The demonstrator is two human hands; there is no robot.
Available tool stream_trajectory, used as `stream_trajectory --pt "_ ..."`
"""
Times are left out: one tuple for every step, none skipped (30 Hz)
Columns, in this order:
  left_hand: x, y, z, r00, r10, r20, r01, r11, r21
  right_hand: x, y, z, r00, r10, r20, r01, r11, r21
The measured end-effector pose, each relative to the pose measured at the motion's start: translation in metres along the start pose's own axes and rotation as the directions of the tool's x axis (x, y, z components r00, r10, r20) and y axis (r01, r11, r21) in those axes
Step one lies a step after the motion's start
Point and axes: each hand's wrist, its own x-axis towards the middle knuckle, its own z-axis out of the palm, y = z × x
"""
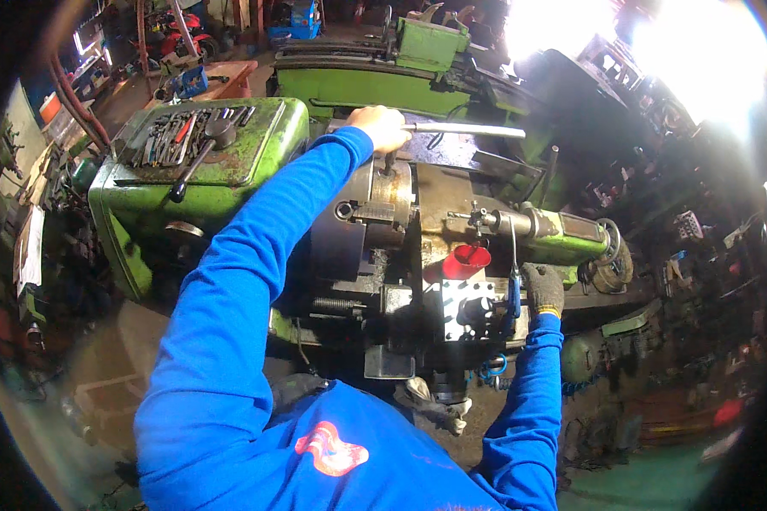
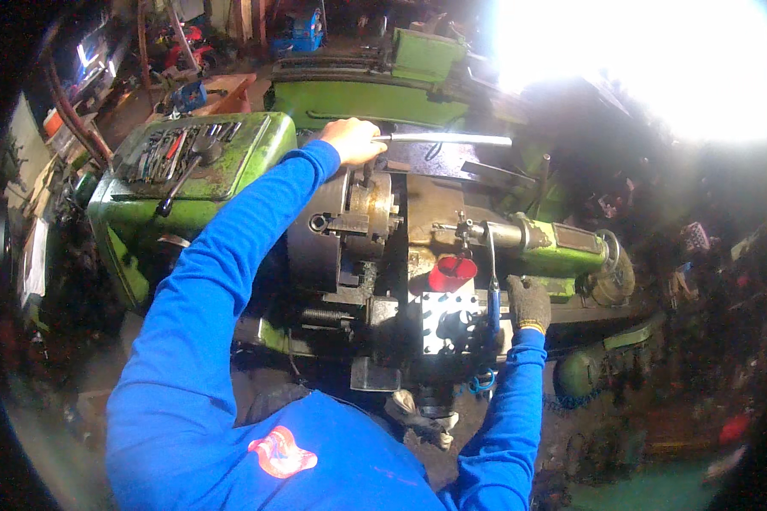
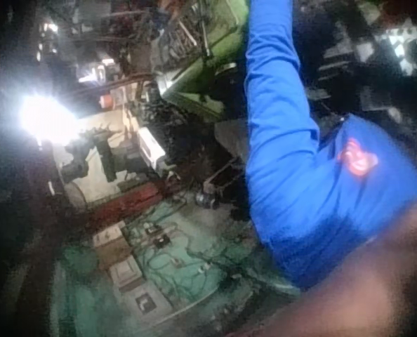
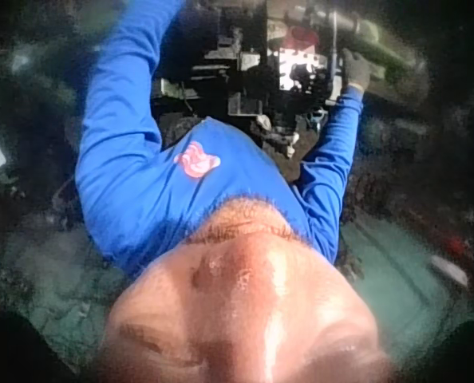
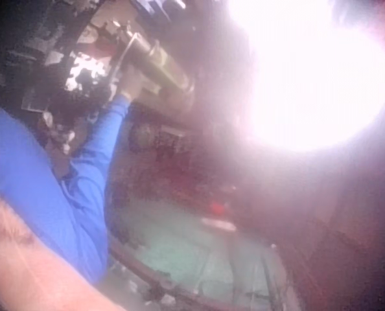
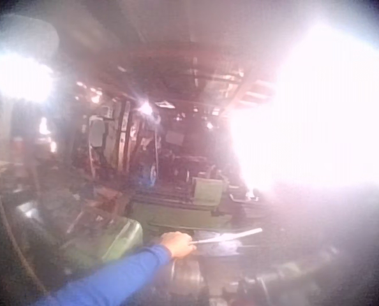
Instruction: The person operates a green metal lathe in a workshop, using a wrench to tighten the chuck and adjusting the tool post. They then use a long metal bar to rotate the chuck by hand, checking alignment and securing the workpiece.
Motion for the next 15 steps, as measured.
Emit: stream_trajectory --pt "-0.001 -0.004 0.002 0.999 0.052 -0.001 -0.052 0.994 0.091 0.002 -0.010 -0.006 0.998 0.006 0.061 -0.009 0.999 0.046" --pt "-0.004 -0.012 0.003 0.995 0.096 0.008 -0.095 0.978 0.183 -0.002 -0.033 -0.021 0.992 0.004 0.129 -0.016 0.996 0.092" --pt "-0.006 -0.016 0.003 0.989 0.145 0.016 -0.146 0.978 0.148 -0.004 -0.045 -0.032 0.982 0.010 0.188 -0.034 0.991 0.129" --pt "-0.004 -0.018 -0.001 0.984 0.179 0.006 -0.178 0.974 0.142 0.000 -0.028 -0.026 0.993 -0.112 0.036 0.105 0.981 0.163" --pt "-0.007 -0.020 0.002 0.980 0.200 0.002 -0.198 0.970 0.138 0.008 -0.032 -0.037 0.992 -0.115 -0.051 0.122 0.974 0.188" --pt "-0.008 -0.023 0.003 0.976 0.219 -0.002 -0.217 0.967 0.134 0.018 -0.038 -0.049 0.984 -0.116 -0.137 0.144 0.966 0.214" --pt "-0.005 -0.017 0.002 0.973 0.229 -0.002 -0.227 0.965 0.133 0.045 -0.025 -0.055 0.970 -0.122 -0.208 0.174 0.952 0.253" --pt "-0.007 -0.018 0.000 0.975 0.223 -0.003 -0.220 0.965 0.146 0.062 -0.041 -0.058 0.905 -0.200 -0.375 0.342 0.865 0.366" --pt "-0.008 -0.019 -0.003 0.976 0.216 -0.004 -0.212 0.964 0.159 0.086 -0.056 -0.068 0.844 -0.291 -0.450 0.433 0.865 0.254" --pt "-0.013 -0.026 -0.003 0.982 0.187 0.001 -0.184 0.967 0.176 0.087 -0.113 -0.095 0.843 -0.369 -0.390 0.487 0.832 0.266" --pt "-0.009 -0.020 -0.003 0.980 0.201 0.000 -0.197 0.960 0.197 0.112 -0.121 -0.097 0.729 -0.452 -0.515 0.595 0.790 0.148" --pt "-0.011 -0.029 0.002 0.984 0.176 0.000 -0.173 0.966 0.191 0.126 -0.150 -0.105 0.716 -0.547 -0.434 0.643 0.759 0.104" --pt "-0.012 -0.030 0.002 0.987 0.163 -0.007 -0.159 0.969 0.192 0.138 -0.171 -0.110 0.726 -0.586 -0.361 0.637 0.770 0.030" --pt "-0.012 -0.029 0.003 0.988 0.156 -0.020 -0.150 0.971 0.188 0.150 -0.185 -0.116 0.733 -0.616 -0.288 0.630 0.775 -0.054" --pt "-0.010 -0.025 0.005 0.988 0.149 -0.047 -0.136 0.967 0.215 0.174 -0.188 -0.112 0.759 -0.636 -0.138 0.624 0.772 -0.123"
